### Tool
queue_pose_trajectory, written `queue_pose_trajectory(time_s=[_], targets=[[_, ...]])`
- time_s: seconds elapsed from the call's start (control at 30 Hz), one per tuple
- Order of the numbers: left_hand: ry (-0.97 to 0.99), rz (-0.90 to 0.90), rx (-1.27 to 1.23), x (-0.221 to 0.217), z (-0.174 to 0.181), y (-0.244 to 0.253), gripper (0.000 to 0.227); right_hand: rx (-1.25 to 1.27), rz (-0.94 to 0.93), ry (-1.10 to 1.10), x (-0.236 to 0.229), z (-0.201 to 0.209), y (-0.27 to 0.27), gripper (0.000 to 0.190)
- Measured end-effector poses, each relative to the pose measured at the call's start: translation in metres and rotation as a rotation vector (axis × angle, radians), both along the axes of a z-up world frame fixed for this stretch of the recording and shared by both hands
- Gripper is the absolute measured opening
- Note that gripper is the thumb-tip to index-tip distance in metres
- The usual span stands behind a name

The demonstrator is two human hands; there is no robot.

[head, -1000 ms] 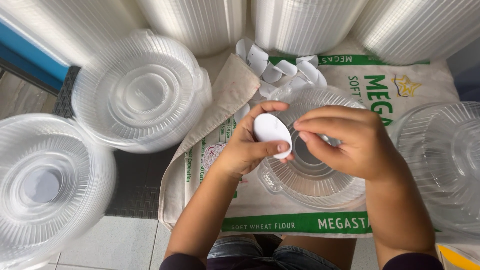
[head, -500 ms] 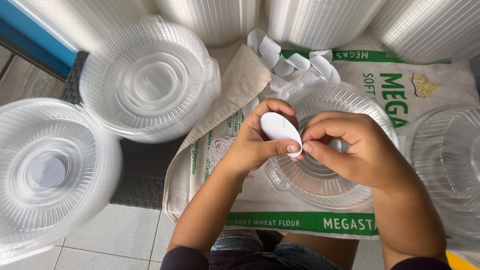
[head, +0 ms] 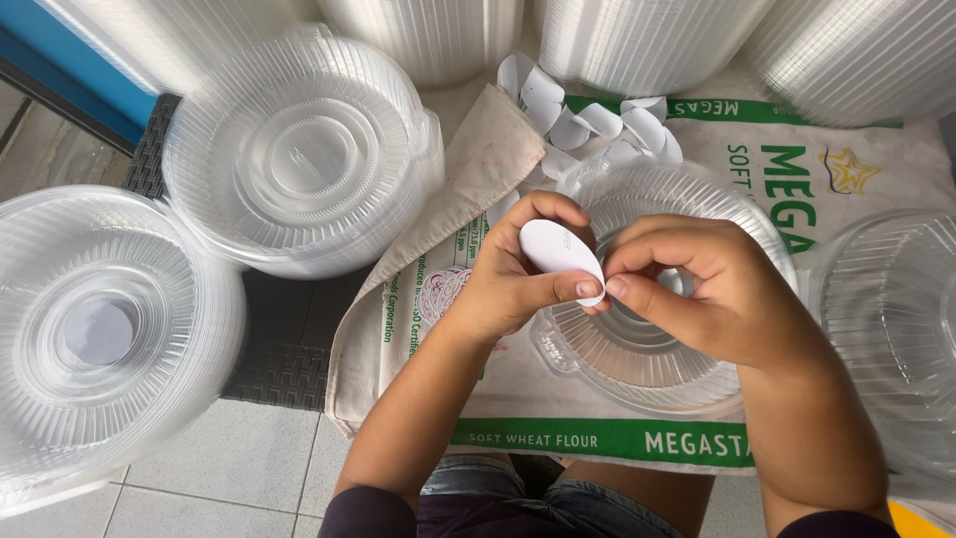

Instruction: The person repeatedly picks up small round stickers, peels off the backing, and places them onto the center of clear plastic bowls. They then move the labeled bowls to a stack on the left and continue the process with additional bowls and stickers.

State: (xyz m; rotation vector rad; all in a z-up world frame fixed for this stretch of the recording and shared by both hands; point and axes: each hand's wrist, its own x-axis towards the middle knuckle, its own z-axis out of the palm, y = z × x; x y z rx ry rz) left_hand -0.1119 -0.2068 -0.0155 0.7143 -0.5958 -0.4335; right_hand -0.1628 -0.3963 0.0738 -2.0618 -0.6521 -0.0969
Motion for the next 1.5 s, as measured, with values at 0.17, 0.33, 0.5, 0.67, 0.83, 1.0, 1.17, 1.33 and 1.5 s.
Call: queue_pose_trajectory(time_s=[0.17, 0.33, 0.5, 0.67, 0.83, 1.0, 1.17, 1.33, 1.5], targets=[[-0.06, 0.147, 0.094, 0.0, -0.003, -0.003, 0.044, -0.001, -0.03, -0.047, 0.0, 0.0, 0.003, 0.011], [-0.121, 0.277, 0.188, -0.001, -0.005, -0.004, 0.041, -0.005, -0.071, -0.093, -0.001, -0.005, 0.003, 0.01], [-0.165, 0.286, 0.18, -0.004, -0.004, -0.003, 0.039, -0.048, -0.033, -0.051, 0.003, -0.01, 0.002, 0.013], [-0.169, 0.264, 0.113, -0.002, -0.004, -0.003, 0.04, -0.038, 0.011, -0.063, 0.004, -0.004, 0.001, 0.012], [-0.142, 0.25, 0.113, -0.001, -0.004, -0.003, 0.04, -0.027, 0.035, -0.051, 0.004, -0.001, -0.002, 0.013], [-0.158, 0.256, 0.117, -0.001, -0.004, -0.003, 0.04, -0.038, 0.019, -0.052, 0.004, -0.001, -0.001, 0.013], [-0.159, 0.244, 0.099, -0.001, -0.005, -0.004, 0.04, -0.03, 0.034, -0.024, 0.006, -0.002, -0.004, 0.014], [-0.162, 0.239, 0.081, -0.001, -0.004, -0.003, 0.04, -0.005, 0.059, 0.009, 0.006, -0.003, -0.005, 0.013], [-0.159, 0.251, 0.12, -0.002, -0.005, -0.003, 0.04, -0.021, 0.054, -0.003, 0.007, -0.003, -0.006, 0.013]])
